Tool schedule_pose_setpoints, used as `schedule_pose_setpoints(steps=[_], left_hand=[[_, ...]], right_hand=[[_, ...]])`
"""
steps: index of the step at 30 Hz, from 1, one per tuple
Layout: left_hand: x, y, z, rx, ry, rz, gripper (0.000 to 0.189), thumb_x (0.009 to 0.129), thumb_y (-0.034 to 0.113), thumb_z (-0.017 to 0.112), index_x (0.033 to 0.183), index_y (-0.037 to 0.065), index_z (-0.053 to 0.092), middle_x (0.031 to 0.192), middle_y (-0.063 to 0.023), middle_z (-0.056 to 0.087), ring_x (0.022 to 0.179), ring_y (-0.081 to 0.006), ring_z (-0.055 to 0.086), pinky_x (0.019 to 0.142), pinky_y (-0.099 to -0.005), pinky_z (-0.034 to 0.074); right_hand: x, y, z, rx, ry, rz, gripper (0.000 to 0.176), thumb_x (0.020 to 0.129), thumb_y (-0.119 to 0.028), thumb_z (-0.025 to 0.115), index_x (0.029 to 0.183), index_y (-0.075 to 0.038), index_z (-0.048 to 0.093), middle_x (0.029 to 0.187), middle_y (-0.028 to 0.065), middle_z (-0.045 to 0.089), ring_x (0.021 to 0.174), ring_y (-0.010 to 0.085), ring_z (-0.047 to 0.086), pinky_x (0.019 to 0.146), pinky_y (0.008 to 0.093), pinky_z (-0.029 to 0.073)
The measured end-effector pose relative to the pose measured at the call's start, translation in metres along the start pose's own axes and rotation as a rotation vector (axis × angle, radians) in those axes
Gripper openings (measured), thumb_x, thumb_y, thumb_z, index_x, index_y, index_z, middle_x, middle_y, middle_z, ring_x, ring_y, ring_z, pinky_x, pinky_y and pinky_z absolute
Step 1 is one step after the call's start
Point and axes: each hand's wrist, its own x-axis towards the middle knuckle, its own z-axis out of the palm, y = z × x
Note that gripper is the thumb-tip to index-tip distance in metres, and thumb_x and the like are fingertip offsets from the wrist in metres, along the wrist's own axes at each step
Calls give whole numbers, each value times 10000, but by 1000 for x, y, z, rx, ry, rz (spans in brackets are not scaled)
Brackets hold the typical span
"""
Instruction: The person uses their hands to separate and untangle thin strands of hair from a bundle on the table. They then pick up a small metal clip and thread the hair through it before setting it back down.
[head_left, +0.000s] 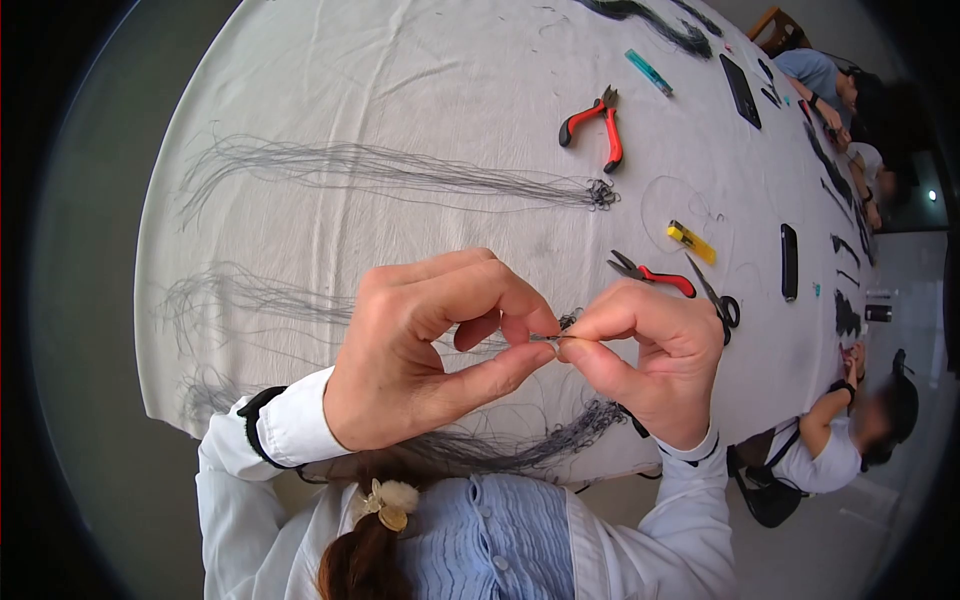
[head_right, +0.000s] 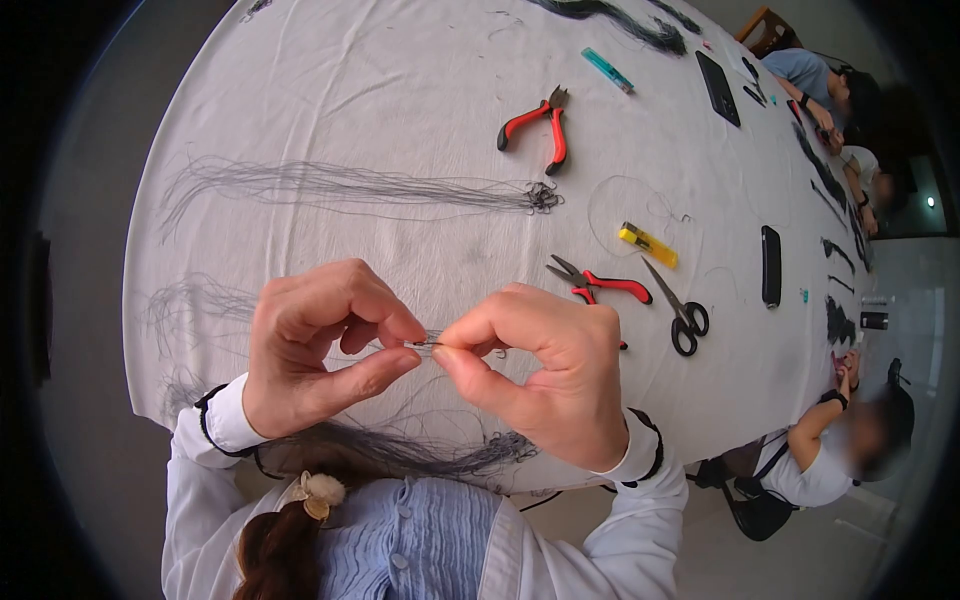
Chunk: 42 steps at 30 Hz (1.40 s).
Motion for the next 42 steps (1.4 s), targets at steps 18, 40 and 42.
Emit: schedule_pose_setpoints(steps=[18, 40, 42], left_hand=[[-4, 3, 5, 209, 11, 69, 165, 683, -65, 663, 786, 30, 574, 731, -40, 550, 603, -93, 523, 506, -206, 413], [-2, 9, -3, -190, -65, -284, 126, 767, 26, 697, 840, -1, 598, 755, -26, 583, 677, -42, 500, 572, -176, 394], [-1, 9, -4, -394, -84, -445, 111, 788, 41, 680, 846, 1, 595, 768, -9, 581, 704, -38, 499, 614, -186, 408]], right_hand=[[-4, -4, 7, -347, 21, -202, 113, 653, 37, 667, 721, -31, 608, 608, 56, 573, 546, 162, 558, 488, 264, 433], [-2, 1, 4, 9, 11, -93, 68, 701, 53, 646, 723, -3, 616, 662, 37, 621, 614, 108, 602, 559, 223, 474], [-1, 1, 4, -71, 26, -162, 98, 672, 66, 651, 721, -12, 618, 659, 41, 616, 605, 131, 591, 543, 240, 457]])
